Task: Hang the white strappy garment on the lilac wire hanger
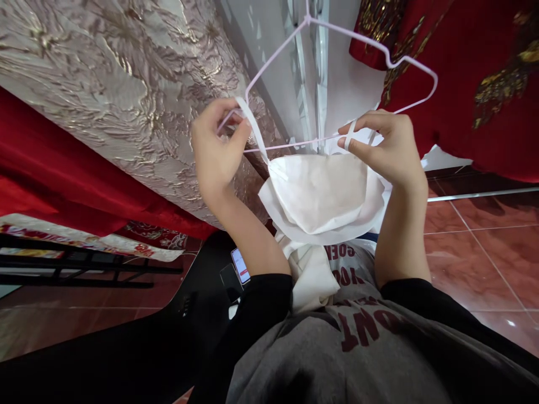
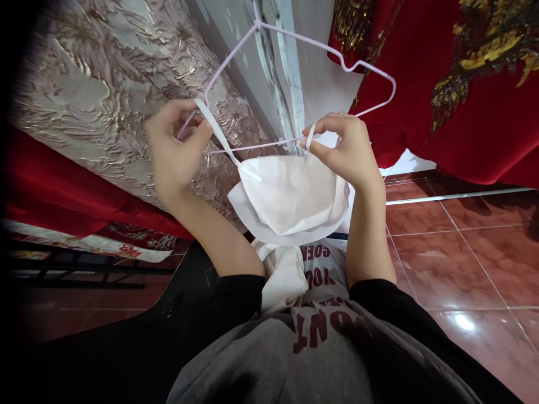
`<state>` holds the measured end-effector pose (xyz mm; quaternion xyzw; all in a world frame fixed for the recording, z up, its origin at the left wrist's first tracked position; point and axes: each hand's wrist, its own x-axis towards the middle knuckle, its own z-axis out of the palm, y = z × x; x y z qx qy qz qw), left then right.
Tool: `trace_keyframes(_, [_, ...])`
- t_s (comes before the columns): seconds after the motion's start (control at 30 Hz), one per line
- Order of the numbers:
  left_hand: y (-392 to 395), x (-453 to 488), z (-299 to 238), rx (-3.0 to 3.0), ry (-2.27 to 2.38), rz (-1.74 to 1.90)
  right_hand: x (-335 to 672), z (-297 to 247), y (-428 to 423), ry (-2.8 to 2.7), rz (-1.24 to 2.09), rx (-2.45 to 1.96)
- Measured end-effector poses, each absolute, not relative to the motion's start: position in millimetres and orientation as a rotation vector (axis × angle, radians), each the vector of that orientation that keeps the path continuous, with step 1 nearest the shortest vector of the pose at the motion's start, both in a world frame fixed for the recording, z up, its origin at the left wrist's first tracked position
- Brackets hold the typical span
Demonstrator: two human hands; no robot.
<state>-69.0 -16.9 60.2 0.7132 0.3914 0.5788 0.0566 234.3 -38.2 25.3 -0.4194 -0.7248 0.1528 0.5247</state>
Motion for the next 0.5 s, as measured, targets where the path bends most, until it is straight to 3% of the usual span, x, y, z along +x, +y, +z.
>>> trace_keyframes(0.13, [-8.4,-70.2,69.3,2.140,1.240,1.757,236.6,24.5,-38.0,-1.718,0.351,-0.982])
trace_keyframes(0.37, [-12.3,-43.7,23.6,0.969,1.235,2.162,235.5,21.2,-34.5,-1.730,0.357,-0.987])
trace_keyframes(0.5, [-11.4,-30.8,4.9,0.870,1.004,2.137,231.0,15.3,-28.3,-1.668,0.333,-0.997])
